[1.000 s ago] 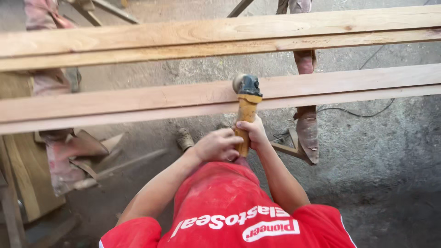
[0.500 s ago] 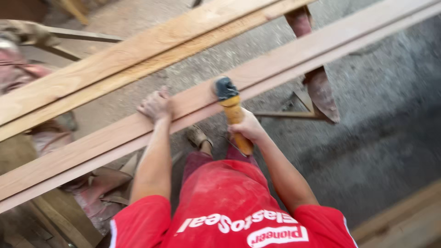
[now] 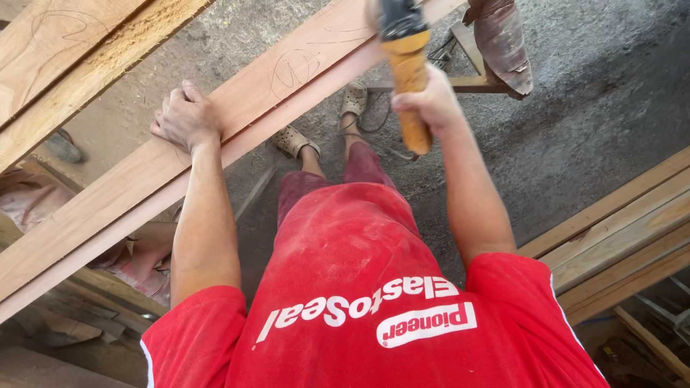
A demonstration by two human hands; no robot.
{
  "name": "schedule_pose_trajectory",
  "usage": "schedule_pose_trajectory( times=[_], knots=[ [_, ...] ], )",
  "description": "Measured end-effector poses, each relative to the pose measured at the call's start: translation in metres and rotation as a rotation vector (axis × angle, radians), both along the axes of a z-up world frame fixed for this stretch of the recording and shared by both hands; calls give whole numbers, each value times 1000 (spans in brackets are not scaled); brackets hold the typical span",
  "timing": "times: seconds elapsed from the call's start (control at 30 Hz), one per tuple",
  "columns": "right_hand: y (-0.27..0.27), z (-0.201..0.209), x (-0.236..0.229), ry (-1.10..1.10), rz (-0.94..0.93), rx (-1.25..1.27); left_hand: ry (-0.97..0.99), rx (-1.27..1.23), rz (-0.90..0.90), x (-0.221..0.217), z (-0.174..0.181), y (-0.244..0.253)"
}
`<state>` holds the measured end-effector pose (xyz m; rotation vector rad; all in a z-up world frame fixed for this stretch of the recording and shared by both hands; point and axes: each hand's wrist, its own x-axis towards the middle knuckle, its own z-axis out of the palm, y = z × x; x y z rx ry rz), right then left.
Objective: The person uses a handheld electric sander to smooth the surface of a long wooden plank resting on a workbench. The person moves the sander back and forth along the plank's length, repositioning the plank as needed to cover different areas.
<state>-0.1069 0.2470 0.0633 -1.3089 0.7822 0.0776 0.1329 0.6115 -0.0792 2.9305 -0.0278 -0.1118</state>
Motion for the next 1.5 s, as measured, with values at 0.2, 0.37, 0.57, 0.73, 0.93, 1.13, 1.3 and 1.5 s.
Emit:
schedule_pose_trajectory(
  times=[0.2,0.37,0.57,0.73,0.93,1.13,1.3,1.5],
  knots=[
    [-32,13,-6,98,-147,-3,57,45,12,0,8,-3],
    [21,3,10,100,46,-66,62,26,12,3,11,-9],
    [18,-2,0,82,169,-102,34,46,-7,2,8,-3],
    [-67,5,-20,23,-63,-3,17,71,-10,1,3,-1],
    [-103,13,-14,-38,-187,54,16,81,4,-1,9,-3],
    [-14,-3,36,58,156,-40,47,33,4,0,16,-7],
    [11,-5,45,89,396,-261,26,35,2,-3,14,-8],
    [-65,1,38,45,118,29,41,12,4,0,19,-7]
  ],
)
